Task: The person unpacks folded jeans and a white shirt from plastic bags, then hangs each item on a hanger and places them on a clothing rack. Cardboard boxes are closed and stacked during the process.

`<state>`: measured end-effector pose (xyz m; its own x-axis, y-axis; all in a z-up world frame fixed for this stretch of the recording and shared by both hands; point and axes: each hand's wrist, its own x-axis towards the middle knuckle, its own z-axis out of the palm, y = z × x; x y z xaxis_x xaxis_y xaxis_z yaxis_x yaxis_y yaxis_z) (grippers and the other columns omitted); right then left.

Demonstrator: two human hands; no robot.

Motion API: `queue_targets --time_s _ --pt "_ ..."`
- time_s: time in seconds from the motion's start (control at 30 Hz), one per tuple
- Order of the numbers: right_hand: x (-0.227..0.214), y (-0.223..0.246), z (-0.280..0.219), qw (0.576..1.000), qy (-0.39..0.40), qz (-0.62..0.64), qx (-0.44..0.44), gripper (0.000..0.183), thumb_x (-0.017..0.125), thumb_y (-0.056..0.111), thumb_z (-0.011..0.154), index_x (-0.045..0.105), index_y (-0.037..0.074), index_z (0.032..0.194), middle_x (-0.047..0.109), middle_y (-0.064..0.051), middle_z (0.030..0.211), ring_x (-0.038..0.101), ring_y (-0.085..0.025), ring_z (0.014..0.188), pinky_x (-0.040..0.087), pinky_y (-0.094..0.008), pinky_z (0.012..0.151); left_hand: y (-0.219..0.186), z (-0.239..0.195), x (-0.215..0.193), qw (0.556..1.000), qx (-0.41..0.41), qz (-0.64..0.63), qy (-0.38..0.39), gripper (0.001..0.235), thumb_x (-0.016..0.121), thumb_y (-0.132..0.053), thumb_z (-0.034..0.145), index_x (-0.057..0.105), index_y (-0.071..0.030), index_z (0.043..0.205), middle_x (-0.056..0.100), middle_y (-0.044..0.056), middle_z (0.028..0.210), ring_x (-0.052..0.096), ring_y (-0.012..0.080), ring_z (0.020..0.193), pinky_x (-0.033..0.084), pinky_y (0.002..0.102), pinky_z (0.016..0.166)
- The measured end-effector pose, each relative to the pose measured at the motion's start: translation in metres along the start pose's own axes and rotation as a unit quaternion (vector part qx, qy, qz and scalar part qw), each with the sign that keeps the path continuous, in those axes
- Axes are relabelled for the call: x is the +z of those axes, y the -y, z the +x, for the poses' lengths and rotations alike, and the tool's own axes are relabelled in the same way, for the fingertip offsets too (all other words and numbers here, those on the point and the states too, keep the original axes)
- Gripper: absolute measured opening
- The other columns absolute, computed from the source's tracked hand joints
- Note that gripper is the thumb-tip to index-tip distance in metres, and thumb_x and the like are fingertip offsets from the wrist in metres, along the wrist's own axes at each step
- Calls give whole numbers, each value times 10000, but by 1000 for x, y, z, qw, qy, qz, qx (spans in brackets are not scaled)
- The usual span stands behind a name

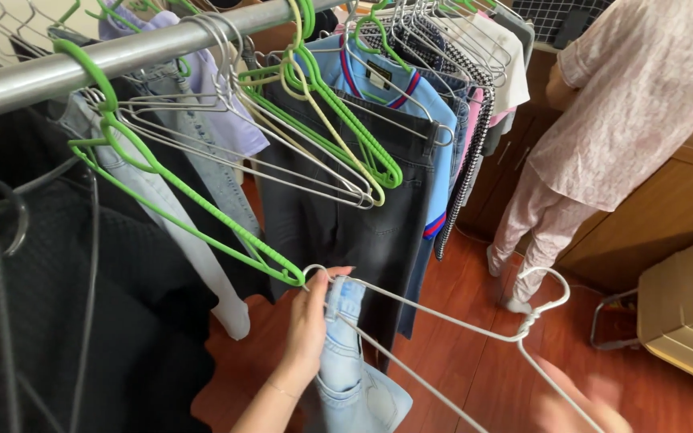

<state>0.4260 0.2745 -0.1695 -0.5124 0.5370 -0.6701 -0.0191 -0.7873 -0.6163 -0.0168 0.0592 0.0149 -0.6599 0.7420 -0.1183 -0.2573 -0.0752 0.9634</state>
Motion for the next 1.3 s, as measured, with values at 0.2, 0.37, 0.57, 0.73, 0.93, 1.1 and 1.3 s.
queue_targets --time_s 0.2,0.37,0.57,0.73,0.93,1.1,1.3 --pt "251 15 20 883 123 -359 -275 925 759 3 838 412 240 1662 535 -7 1632 664 -251 1352 579 -435 1089 2 -17 43 999 28 11 24 537 472 -462 1024 848 -103 1161 829 58 1070 743 154 959 578 292 864" --pt "292 18 54 725 230 -489 -427 769 764 5 906 477 146 1605 405 -103 1681 369 -262 1566 400 -414 1243 -22 -28 46 998 31 10 52 535 473 -450 1024 842 -96 1181 835 86 1108 766 174 1016 601 307 924" --pt "272 34 57 686 180 -658 -254 997 672 -7 686 442 251 1621 285 -77 1714 350 -323 1584 389 -465 1247 -33 -41 35 1000 -20 -16 5 548 490 -431 1030 851 -61 1215 793 118 900 721 197 840 573 324 800" --pt "206 7 95 678 14 -679 -281 712 713 37 688 692 307 1347 574 -18 1512 536 -294 1437 342 -561 1204 -35 -41 30 1000 -29 -8 6 555 472 -440 1035 855 -82 1218 789 122 876 733 214 816 588 342 767" --pt "121 -11 121 684 -100 -683 -234 235 828 336 756 657 265 901 642 84 1239 668 -208 1211 427 -589 1120 -40 -30 29 999 10 12 -41 531 504 -424 1015 872 -81 1183 856 70 1123 750 186 1008 563 316 921" --pt "110 -6 75 773 -169 -576 -207 183 693 168 869 523 214 918 691 5 794 532 -187 698 483 -335 684 -43 -23 31 999 3 7 -44 547 499 -436 1026 873 -73 1192 814 84 999 713 190 926 545 320 880" --pt "88 2 63 798 -278 -408 -346 244 607 143 965 579 159 1207 759 -74 1007 673 -234 820 525 -385 828 -39 -10 23 996 19 -22 -80 542 490 -429 1066 864 -71 1228 699 74 793 603 180 725 493 322 711"
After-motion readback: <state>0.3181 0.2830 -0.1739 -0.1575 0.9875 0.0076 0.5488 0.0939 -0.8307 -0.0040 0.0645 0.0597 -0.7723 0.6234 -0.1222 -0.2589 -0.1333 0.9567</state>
